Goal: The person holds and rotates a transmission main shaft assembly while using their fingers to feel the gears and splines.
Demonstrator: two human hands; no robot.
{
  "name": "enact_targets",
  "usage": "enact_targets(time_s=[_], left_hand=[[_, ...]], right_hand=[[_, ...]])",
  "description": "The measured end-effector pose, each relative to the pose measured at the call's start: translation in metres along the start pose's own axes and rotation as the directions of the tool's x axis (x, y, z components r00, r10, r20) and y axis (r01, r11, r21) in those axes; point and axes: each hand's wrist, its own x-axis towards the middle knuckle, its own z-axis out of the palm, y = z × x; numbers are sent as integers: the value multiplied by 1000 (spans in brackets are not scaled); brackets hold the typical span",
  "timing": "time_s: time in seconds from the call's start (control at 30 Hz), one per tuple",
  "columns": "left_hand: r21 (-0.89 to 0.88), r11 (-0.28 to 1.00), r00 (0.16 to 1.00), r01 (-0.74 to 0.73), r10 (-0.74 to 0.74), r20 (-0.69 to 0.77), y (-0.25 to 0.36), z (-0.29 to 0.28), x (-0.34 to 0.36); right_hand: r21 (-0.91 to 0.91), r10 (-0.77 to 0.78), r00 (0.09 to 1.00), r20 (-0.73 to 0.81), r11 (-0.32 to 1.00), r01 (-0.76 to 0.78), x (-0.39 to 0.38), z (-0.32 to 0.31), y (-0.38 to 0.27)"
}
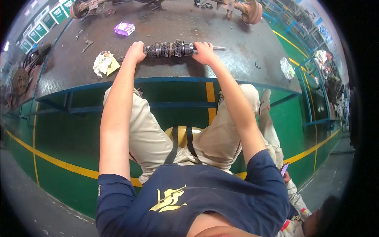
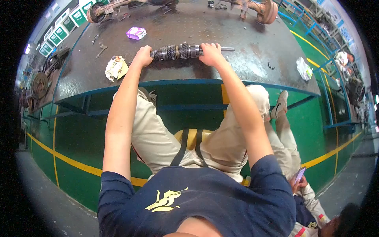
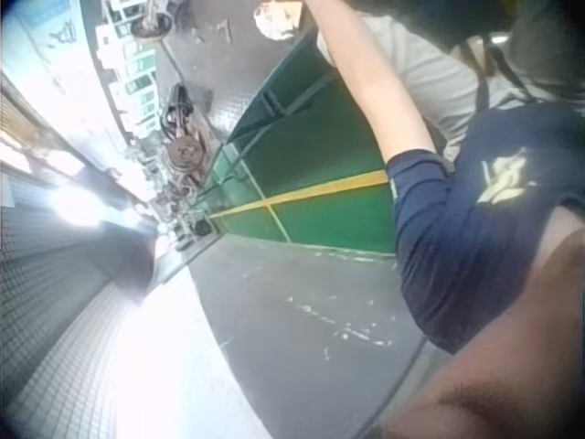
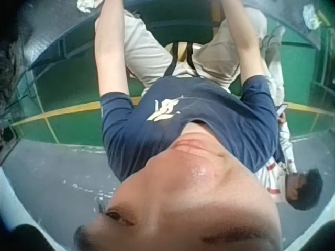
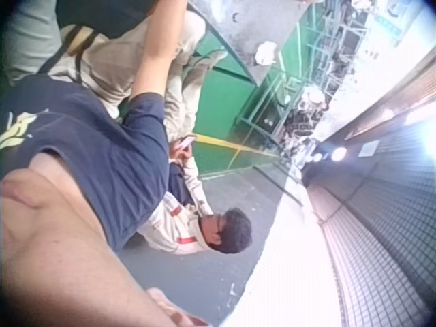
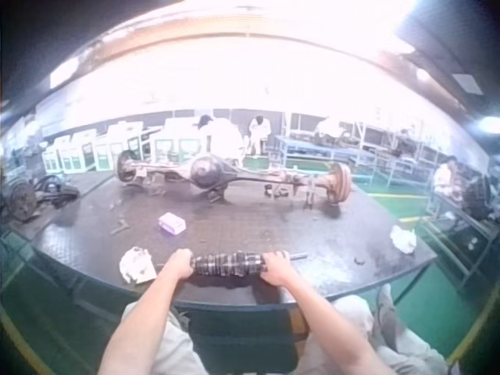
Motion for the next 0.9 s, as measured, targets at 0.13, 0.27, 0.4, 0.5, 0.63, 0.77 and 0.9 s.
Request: enact_targets(time_s=[0.13, 0.27, 0.4, 0.5, 0.63, 0.77, 0.9], left_hand=[[-38, 999, 1000, -11, 10, -6, 15, -1, 1], [-39, 999, 1000, 0, -1, -5, 15, -4, -6], [-24, 1000, 1000, -4, 5, 30, 17, -12, -4], [-19, 1000, 999, -20, 21, 45, 16, -15, -6], [-39, 997, 998, -64, 65, 23, 11, -15, -8], [-67, 993, 995, -95, 96, 10, 14, -15, -10], [-67, 993, 991, -97, 103, 90, 8, -13, -10]], right_hand=[[5, -8, 999, 45, 1000, 8, -1, -8, 11], [23, -49, 998, 34, 999, 49, -5, -10, 6], [50, -59, 998, 21, 997, 58, -8, -10, 4], [68, -49, 997, 53, 997, 46, -9, -14, 4], [134, -5, 988, 155, 991, -16, -10, -22, 1], [136, 6, 990, 143, 990, -26, -14, -27, 3], [135, -10, 985, 170, 991, -13, -15, -36, -1]])
